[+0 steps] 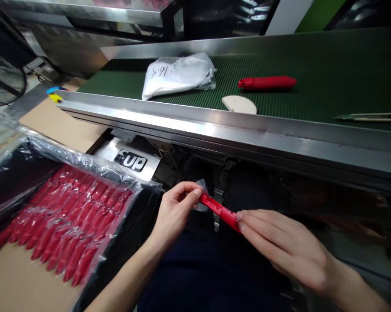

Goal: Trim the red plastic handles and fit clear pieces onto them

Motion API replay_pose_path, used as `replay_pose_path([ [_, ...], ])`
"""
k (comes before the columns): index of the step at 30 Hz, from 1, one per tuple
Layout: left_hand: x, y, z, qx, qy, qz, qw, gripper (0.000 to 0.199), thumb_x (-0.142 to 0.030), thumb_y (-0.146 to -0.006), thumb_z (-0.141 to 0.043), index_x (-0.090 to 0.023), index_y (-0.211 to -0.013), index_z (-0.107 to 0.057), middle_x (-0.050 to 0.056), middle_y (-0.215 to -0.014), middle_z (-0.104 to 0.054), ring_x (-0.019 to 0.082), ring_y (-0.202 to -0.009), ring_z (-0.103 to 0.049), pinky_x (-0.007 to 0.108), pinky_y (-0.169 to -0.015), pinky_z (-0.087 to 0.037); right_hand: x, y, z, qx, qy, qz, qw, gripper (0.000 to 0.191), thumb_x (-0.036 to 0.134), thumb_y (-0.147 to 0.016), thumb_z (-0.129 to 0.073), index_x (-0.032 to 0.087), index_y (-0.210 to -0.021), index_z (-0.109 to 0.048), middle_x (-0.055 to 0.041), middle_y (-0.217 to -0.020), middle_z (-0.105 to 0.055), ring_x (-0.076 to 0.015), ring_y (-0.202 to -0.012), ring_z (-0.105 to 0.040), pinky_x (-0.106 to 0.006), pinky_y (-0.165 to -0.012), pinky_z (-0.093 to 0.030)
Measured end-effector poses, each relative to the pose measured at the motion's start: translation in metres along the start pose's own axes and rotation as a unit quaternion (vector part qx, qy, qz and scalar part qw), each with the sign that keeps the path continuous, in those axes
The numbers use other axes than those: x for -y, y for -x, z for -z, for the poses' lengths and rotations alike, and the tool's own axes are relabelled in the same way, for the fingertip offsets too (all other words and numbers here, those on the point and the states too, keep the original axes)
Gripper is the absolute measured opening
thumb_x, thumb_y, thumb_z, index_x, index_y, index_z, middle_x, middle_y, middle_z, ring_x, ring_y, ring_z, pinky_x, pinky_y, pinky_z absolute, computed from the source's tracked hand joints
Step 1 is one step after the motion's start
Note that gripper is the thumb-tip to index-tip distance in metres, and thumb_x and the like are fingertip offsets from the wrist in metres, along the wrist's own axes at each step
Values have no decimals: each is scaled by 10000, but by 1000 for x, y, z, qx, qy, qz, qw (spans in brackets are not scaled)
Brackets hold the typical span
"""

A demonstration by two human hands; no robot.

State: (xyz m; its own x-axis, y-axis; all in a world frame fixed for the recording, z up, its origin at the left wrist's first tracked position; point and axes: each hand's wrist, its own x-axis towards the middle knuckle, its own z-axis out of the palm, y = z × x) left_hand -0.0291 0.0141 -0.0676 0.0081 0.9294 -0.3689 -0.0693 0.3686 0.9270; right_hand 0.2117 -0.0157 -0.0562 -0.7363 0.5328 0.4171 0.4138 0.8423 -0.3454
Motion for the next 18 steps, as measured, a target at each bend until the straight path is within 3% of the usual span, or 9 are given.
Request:
replay_pose_path([
  [2,6,2,0,-12,-46,-47,998,106,-250,-827,-683,-147,-843,-702,17,-763,-646,114,-690,-557,225,-667,-448,3,-5,-5,-21,28,-1,999,296,-4,-895,-490,21,-1166,-609,-191,-1110,-672,-288,-1084,-626,-432,-870,-570],
  [5,20,8,-5,-42,-94,-126,987,75,-219,-872,-632,-183,-899,-692,20,-861,-657,138,-805,-590,245,-762,-459,14,-14,-22,-117,44,-49,991,314,-30,-832,-586,55,-1131,-632,-148,-1011,-698,-239,-950,-670,-362,-784,-586],
  [8,33,17,-11,-65,-124,-194,971,105,-168,-908,-574,-203,-965,-655,19,-911,-645,136,-844,-600,256,-799,-467,28,-21,-46,-251,29,-182,950,370,-53,-792,-644,107,-1126,-658,-94,-989,-696,-181,-876,-672,-290,-789,-569],
  [10,36,21,-12,-62,-143,-237,959,132,-119,-907,-550,-195,-971,-638,29,-927,-635,134,-855,-601,257,-798,-475,32,-23,-57,-291,8,-241,926,399,-63,-796,-630,135,-1141,-660,-81,-1016,-685,-166,-868,-667,-271,-791,-561],
  [12,34,26,-9,-59,-166,-275,945,152,-86,-900,-533,-174,-971,-633,52,-940,-620,139,-871,-595,268,-803,-481,28,-23,-59,-241,-30,-217,946,418,-48,-829,-582,161,-1186,-643,-88,-1068,-668,-194,-954,-655,-308,-835,-561],
  [15,24,36,-3,-79,-220,-304,924,153,-93,-892,-529,-159,-950,-655,78,-944,-585,157,-886,-571,291,-794,-481,14,-20,-54,-76,-57,-114,989,447,31,-883,-486,234,-1259,-618,-88,-1224,-618,-273,-1198,-550,-408,-923,-546],
  [17,16,44,2,-61,-263,-321,908,111,-129,-868,-562,-156,-894,-666,70,-915,-595,159,-848,-569,293,-771,-488,5,-18,-56,-13,-65,-60,996,418,119,-895,-472,287,-1241,-635,-59,-1281,-598,-278,-1226,-536,-370,-871,-575],
  [18,13,49,6,-39,-280,-335,899,82,-145,-847,-580,-149,-863,-661,61,-889,-612,153,-811,-573,290,-761,-495,3,-18,-60,-12,-77,-45,996,383,163,-897,-473,300,-1205,-656,-49,-1261,-613,-266,-1172,-579,-331,-807,-593],
])
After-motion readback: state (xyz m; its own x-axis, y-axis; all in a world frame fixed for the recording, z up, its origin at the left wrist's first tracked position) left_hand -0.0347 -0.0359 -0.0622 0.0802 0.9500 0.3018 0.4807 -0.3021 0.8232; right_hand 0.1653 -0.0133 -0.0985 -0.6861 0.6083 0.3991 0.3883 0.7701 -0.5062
